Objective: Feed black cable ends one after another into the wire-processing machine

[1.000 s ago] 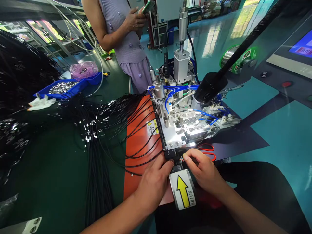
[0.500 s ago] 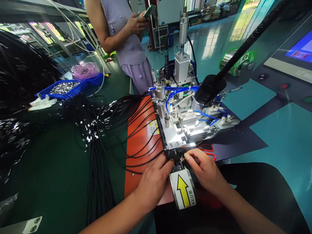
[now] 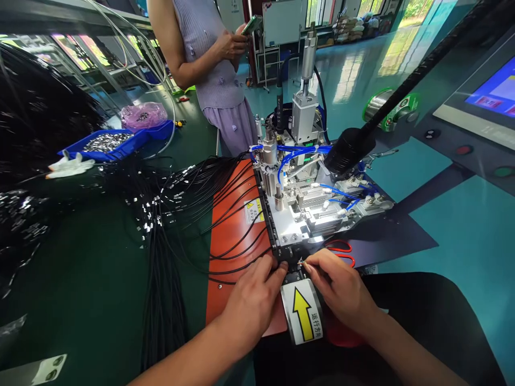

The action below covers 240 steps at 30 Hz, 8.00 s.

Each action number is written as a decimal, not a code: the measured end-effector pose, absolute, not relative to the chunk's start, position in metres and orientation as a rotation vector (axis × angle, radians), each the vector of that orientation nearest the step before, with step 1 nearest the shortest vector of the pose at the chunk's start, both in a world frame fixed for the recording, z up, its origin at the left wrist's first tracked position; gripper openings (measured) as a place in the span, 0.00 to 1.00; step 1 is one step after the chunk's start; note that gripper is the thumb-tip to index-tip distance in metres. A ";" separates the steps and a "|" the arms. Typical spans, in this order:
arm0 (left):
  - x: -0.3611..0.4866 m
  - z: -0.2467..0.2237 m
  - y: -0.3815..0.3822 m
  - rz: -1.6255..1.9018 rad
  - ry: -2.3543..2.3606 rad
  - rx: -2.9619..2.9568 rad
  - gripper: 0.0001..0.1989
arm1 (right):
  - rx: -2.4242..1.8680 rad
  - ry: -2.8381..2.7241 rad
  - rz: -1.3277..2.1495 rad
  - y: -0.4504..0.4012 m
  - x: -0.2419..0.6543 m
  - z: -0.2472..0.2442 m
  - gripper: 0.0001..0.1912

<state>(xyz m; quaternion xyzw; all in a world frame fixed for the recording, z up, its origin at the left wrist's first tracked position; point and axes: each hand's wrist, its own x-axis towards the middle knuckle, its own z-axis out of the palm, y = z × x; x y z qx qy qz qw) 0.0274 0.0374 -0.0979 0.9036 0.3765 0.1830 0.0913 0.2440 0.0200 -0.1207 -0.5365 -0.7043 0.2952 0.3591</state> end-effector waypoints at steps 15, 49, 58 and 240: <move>0.028 -0.100 0.041 0.692 1.096 2.755 0.12 | -1.486 -1.711 0.787 0.018 0.239 -0.121 0.10; 0.027 -0.103 0.041 0.694 1.105 2.773 0.12 | -1.584 -1.845 0.793 0.035 0.243 -0.112 0.11; 0.028 -0.103 0.041 0.711 1.115 2.795 0.13 | -1.661 -1.702 0.972 0.035 0.245 -0.113 0.14; 0.041 -0.093 0.037 0.710 1.155 2.143 0.11 | -1.341 -1.706 0.702 -0.007 0.233 -0.108 0.14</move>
